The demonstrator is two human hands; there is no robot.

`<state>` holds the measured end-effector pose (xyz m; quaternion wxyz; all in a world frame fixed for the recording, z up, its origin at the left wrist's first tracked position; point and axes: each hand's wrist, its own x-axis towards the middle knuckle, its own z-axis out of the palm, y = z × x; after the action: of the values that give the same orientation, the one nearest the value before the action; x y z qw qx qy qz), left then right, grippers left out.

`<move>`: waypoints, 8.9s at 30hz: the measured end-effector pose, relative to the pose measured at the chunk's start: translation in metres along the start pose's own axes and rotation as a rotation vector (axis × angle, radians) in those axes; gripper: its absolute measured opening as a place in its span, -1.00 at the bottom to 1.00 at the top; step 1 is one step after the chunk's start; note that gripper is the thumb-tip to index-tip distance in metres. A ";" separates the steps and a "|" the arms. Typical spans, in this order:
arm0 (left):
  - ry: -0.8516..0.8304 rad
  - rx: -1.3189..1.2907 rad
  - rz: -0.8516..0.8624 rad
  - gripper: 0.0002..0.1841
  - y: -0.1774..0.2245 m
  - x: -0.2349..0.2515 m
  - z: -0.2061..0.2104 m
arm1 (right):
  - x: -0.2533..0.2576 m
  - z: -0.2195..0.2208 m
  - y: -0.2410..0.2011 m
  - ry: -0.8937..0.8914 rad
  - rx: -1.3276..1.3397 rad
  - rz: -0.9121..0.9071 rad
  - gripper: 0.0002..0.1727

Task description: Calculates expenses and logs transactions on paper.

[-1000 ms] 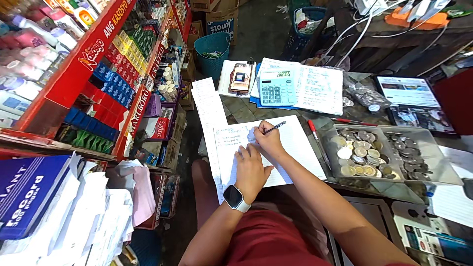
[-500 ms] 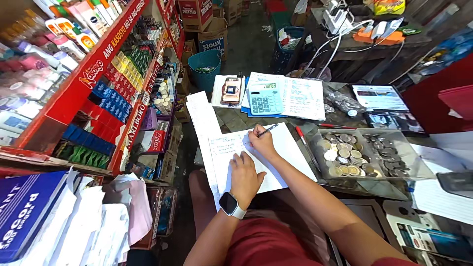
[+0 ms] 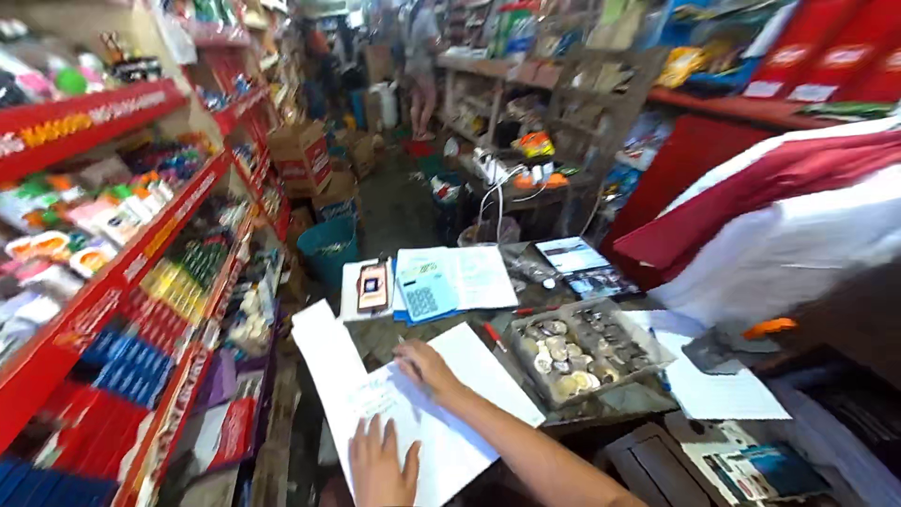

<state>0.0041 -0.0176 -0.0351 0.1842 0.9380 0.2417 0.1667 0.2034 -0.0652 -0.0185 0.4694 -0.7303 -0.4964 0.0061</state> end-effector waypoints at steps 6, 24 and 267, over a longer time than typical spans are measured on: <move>0.016 0.021 -0.227 -0.37 -0.036 0.004 -0.014 | 0.006 0.013 0.021 -0.249 -0.292 0.027 -0.59; 0.244 -0.262 -0.476 -0.41 -0.024 0.021 -0.002 | 0.037 0.007 0.026 -0.300 -0.269 0.105 -0.46; 0.026 -0.676 -0.442 -0.76 -0.047 0.029 -0.043 | -0.108 -0.060 0.010 -0.218 -0.208 -0.157 -0.49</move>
<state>-0.0077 0.0473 -0.0105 0.5106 0.7479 0.3712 0.2051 0.1844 -0.1857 -0.0414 0.3335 -0.7289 -0.5978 -0.0030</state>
